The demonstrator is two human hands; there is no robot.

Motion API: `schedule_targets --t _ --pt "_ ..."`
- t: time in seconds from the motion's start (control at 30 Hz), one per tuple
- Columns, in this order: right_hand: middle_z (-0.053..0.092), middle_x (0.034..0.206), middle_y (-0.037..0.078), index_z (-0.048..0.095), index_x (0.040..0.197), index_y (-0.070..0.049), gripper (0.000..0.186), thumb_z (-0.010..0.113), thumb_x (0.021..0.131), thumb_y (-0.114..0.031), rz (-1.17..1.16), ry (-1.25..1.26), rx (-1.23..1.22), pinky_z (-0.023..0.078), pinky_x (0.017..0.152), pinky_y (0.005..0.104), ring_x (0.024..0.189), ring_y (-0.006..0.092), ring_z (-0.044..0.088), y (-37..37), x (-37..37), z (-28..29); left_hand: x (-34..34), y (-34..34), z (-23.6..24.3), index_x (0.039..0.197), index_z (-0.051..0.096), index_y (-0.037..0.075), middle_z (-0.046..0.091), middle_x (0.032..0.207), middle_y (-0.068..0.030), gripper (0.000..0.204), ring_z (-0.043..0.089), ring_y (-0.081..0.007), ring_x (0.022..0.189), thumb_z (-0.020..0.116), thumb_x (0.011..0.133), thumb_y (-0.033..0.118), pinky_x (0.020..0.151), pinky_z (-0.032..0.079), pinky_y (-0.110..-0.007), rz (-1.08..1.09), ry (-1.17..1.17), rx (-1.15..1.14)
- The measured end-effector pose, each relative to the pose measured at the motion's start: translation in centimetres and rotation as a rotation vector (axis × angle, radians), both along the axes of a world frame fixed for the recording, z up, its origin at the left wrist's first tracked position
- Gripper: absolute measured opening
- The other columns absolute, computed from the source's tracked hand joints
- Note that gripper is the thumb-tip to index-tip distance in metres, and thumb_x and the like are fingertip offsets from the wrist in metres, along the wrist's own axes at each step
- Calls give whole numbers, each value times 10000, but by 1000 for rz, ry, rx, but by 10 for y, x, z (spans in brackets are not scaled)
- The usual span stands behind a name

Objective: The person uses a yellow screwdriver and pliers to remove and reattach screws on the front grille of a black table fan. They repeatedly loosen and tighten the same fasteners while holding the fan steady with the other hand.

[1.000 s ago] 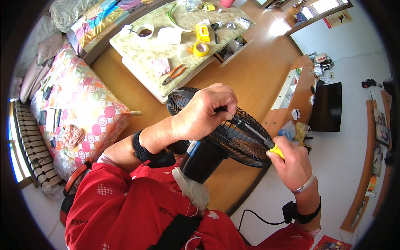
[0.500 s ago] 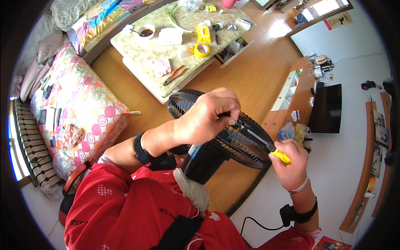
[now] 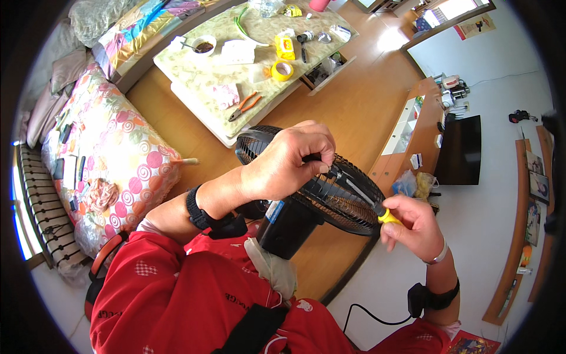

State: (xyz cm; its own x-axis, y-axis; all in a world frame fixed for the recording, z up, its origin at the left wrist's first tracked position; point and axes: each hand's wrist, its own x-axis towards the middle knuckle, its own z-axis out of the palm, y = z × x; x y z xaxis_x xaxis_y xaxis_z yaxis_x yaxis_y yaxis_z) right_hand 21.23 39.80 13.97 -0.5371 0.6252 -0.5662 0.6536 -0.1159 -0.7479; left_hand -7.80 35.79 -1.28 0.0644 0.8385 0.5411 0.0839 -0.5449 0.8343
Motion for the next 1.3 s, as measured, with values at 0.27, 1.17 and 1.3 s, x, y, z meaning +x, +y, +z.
schedule_targets --t 0.27,1.17,1.3 --pt "661 858 104 637 1132 32 268 753 890 20 599 -148 1322 487 511 338 652 217 644 -17 -5 -23 0 -2 -1 864 615 32 646 959 -75 192 622 -268 947 746 806 -97 860 501 -390 27 3 19" --pt "672 962 165 680 1154 18 372 761 797 87 409 -1 1146 554 699 403 801 344 675 -15 -10 -26 -2 0 -4 875 624 39 649 964 -76 195 629 -289 942 746 809 -98 848 509 -401 34 -20 37" --pt "682 979 178 670 1173 25 362 719 822 102 407 -23 1063 558 713 403 806 351 679 -16 -6 -25 1 2 -5 889 630 34 654 960 -89 199 638 -310 943 750 794 -93 846 518 -418 35 -18 81"
